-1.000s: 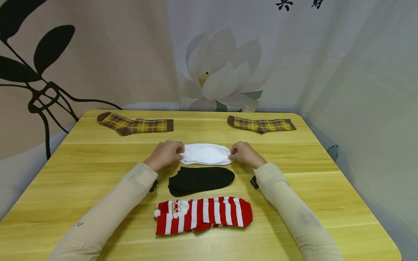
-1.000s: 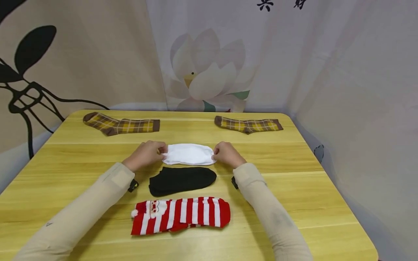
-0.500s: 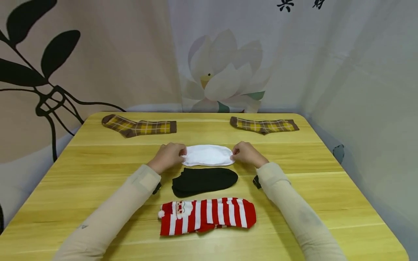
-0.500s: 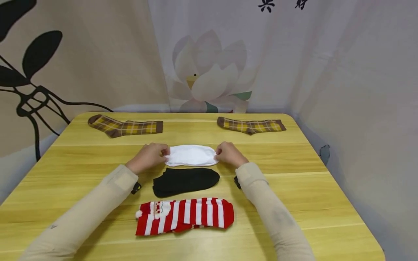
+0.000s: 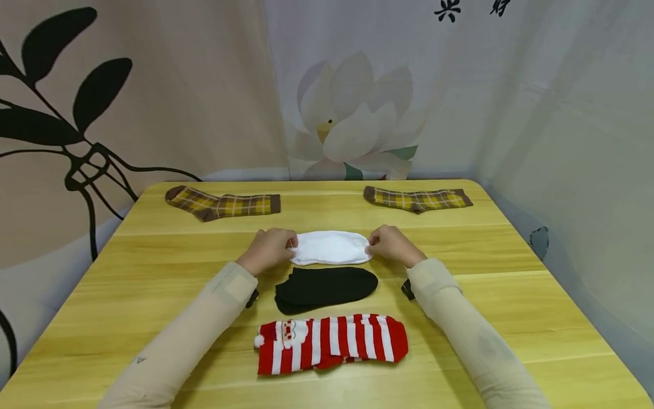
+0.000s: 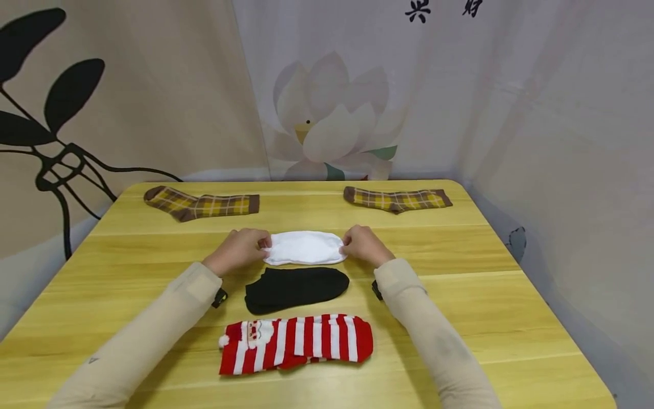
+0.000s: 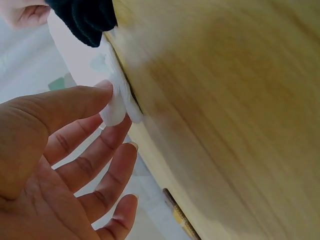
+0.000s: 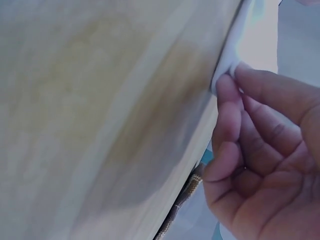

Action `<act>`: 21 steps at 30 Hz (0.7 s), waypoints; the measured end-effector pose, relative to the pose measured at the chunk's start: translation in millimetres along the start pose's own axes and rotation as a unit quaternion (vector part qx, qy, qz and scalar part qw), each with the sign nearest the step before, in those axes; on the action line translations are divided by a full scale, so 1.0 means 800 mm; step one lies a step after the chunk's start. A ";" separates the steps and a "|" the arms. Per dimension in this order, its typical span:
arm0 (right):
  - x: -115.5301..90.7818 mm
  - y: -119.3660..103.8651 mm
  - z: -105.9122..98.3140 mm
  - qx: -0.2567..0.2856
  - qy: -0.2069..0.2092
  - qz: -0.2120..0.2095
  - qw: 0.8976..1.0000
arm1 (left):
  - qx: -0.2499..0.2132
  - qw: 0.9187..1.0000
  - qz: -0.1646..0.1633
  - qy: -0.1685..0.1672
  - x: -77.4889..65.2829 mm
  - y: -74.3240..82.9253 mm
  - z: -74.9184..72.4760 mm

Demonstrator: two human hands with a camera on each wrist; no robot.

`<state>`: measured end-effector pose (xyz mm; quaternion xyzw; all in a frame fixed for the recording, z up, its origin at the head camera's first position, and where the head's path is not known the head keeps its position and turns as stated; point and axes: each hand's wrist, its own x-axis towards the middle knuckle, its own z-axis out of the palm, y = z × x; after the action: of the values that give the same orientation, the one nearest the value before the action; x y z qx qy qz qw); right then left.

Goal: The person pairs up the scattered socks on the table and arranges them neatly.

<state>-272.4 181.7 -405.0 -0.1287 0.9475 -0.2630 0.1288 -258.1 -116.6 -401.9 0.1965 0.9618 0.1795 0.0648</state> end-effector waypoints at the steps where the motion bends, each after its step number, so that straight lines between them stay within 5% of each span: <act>1: 0.000 -0.001 0.000 0.001 -0.001 0.001 1.000 | -0.002 1.000 -0.002 0.001 -0.001 0.000 0.000; 12: 0.001 -0.016 -0.028 0.004 -0.043 0.021 0.999 | -0.033 0.999 -0.019 0.033 -0.020 -0.019 -0.015; 21: 0.021 -0.029 -0.058 0.047 -0.001 0.006 0.999 | -0.094 0.992 -0.062 0.062 -0.036 -0.061 -0.047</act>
<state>-298.4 178.7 -357.1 -0.1170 0.9347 -0.3063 0.1374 -256.4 -182.2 -383.8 0.1180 0.9530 0.2769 0.0341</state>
